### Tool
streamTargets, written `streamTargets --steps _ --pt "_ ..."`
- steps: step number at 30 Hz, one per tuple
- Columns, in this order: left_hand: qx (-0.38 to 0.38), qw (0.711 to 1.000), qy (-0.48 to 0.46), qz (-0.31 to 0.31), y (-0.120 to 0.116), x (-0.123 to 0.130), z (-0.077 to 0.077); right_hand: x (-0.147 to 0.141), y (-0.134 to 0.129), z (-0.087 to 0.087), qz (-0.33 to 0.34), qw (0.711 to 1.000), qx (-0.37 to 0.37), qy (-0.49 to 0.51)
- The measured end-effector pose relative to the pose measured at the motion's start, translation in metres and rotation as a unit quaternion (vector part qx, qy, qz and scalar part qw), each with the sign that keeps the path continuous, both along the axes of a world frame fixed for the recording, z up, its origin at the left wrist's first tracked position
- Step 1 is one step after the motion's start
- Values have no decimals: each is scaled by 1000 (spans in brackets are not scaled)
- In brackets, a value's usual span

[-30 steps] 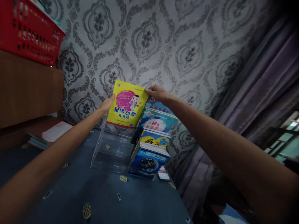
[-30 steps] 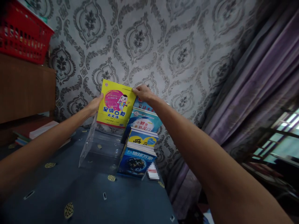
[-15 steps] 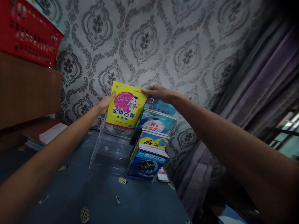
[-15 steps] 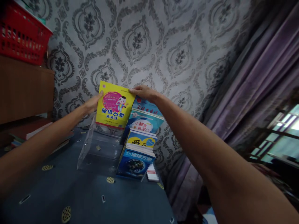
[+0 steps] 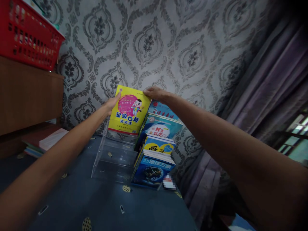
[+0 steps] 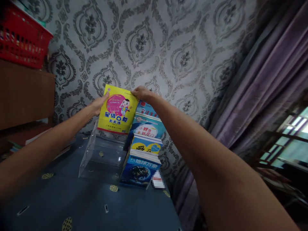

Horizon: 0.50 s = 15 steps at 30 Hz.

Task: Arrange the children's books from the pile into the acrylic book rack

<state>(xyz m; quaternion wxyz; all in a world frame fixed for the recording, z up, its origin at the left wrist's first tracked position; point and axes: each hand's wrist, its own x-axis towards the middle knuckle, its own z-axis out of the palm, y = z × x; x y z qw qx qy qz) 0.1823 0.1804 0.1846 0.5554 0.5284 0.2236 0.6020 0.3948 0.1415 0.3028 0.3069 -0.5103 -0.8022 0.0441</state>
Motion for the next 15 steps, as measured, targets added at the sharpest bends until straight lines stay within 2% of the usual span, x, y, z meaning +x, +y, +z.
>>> streamTargets --steps 3,8,15 --pt "12 1000 -5 9 0 -3 -5 -2 5 2 -12 999 19 -25" --pt "30 997 8 68 -1 -9 -17 -3 6 3 -27 999 20 -42" --pt "1 996 22 84 4 -7 -20 -2 6 2 -38 998 29 -35"
